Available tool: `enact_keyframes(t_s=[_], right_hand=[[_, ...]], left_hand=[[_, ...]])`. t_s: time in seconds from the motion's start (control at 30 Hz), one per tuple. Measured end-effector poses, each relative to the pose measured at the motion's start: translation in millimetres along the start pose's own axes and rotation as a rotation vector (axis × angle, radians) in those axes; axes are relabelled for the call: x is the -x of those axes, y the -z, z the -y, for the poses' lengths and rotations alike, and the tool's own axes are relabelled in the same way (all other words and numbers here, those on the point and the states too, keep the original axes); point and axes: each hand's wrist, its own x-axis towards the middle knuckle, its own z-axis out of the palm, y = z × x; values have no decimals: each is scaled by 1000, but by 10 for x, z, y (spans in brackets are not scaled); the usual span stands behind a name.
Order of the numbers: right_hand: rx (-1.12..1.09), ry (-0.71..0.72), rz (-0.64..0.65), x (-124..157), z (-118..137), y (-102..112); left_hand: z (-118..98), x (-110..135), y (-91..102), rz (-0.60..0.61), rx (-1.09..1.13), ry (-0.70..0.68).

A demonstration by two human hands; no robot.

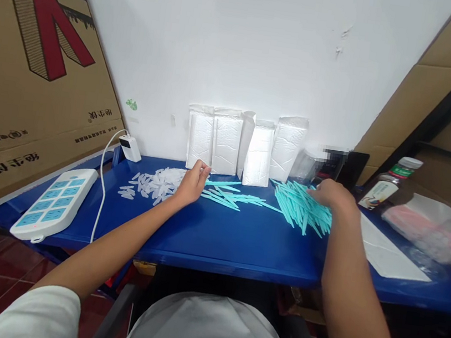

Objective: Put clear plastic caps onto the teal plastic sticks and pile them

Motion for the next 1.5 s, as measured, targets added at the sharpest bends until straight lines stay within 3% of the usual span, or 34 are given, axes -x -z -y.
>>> enact_keyframes(t_s=[0.07,0.1,0.23,0.33,0.4,0.5,0.57,0.8,1.0,1.1,1.2,1.33,1.5], right_hand=[[25,-46,36,92,183,92],[-1,0,-8,153,310,136],[-439,544,-187,495,983,189],[-653,889,-8,798,1467,84],[-690,984,163,961,1674,1],[-717,953,394,1089,1799,-68],[-730,931,424,1107,1811,-72],[-592,972,200,1074,1828,-85],[-535,864,72,877,1587,-77],[-546,838,53,793,1479,-32],[-561,838,55,789,1470,-13],[-631,813,92,810,1513,-52],[-677,751,116,786,1522,-99]], left_hand=[[8,5,-9,6,13,10],[8,9,-15,9,17,9],[-43,55,-62,59,24,-28],[-134,115,-111,121,53,-60],[-191,148,-136,155,64,-73],[-234,165,-155,188,63,-75],[-238,155,-166,184,99,-56],[-156,73,-208,112,258,60],[185,-110,18,-13,364,241],[258,-163,78,2,437,322],[192,-144,42,59,506,408],[75,-105,33,205,797,581],[77,-163,184,312,1065,694]])
